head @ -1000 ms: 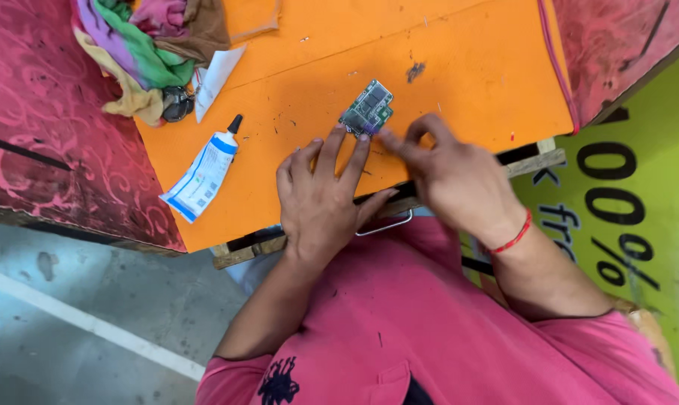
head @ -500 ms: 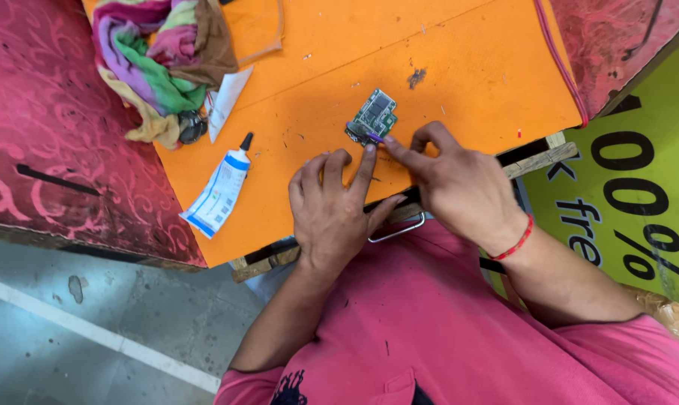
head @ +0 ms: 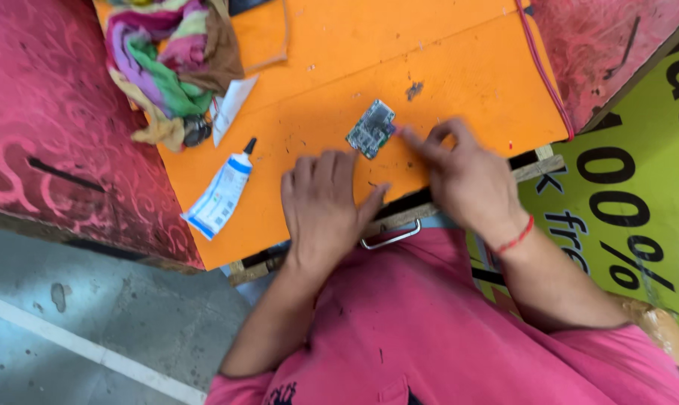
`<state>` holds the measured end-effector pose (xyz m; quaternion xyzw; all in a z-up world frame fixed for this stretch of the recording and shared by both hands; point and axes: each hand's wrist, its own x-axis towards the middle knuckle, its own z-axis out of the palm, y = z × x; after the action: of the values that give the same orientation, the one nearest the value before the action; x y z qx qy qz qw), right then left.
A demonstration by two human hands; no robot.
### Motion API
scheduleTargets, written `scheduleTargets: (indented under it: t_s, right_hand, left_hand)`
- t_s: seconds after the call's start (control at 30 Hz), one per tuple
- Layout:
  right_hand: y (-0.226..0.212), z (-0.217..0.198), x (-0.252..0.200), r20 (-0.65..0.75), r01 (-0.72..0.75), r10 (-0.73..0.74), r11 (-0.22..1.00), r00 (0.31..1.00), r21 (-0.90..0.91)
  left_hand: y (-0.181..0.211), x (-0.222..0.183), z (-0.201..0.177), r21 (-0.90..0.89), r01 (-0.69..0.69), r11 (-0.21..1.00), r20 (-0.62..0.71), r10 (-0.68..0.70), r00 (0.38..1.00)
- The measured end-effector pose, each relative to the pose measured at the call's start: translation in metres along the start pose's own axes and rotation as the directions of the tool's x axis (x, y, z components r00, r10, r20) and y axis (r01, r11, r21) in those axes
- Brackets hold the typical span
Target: The person cleans a small circuit board by hand using a small brush and applying a substance from a blue and white tube while working on an orange workbench.
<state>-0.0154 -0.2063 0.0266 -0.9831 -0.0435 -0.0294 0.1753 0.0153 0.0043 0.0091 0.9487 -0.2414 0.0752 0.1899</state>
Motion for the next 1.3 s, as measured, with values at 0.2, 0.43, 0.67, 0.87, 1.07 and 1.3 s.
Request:
scheduleTargets:
  t_s: [0.2, 0.43, 0.67, 0.87, 1.07, 1.3]
  right_hand:
    - [-0.002, 0.000, -0.002, -0.019, 0.081, -0.079, 0.989, 0.997, 0.124]
    - [-0.010, -0.003, -0.008, 0.040, 0.063, -0.067, 0.993, 0.997, 0.099]
    - [-0.029, 0.006, -0.014, 0.136, 0.122, -0.130, 0.990, 0.982, 0.066]
    - [-0.031, 0.003, -0.008, 0.102, 0.041, -0.044, 0.999, 0.994, 0.028]
    - [-0.028, -0.013, -0.023, 0.181, 0.056, -0.072, 0.994, 0.981, 0.090]
    - [-0.034, -0.004, -0.009, 0.234, 0.000, -0.008, 0.999, 0.972, 0.035]
  left_hand:
    - [-0.003, 0.039, 0.008, -0.003, -0.028, 1.000, -0.098, 0.028, 0.995]
    - [-0.013, 0.036, 0.015, -0.073, 0.024, 0.997, -0.096, -0.031, 0.995]
    - [-0.018, -0.016, -0.002, -0.072, -0.019, 0.997, -0.163, 0.007, 0.987]
    - [-0.021, -0.022, -0.003, -0.107, 0.011, 0.994, -0.170, -0.029, 0.985]
    - [-0.025, -0.021, -0.004, -0.146, -0.007, 0.989, -0.181, -0.020, 0.983]
    - [-0.027, -0.016, -0.007, -0.206, -0.012, 0.979, -0.148, -0.019, 0.989]
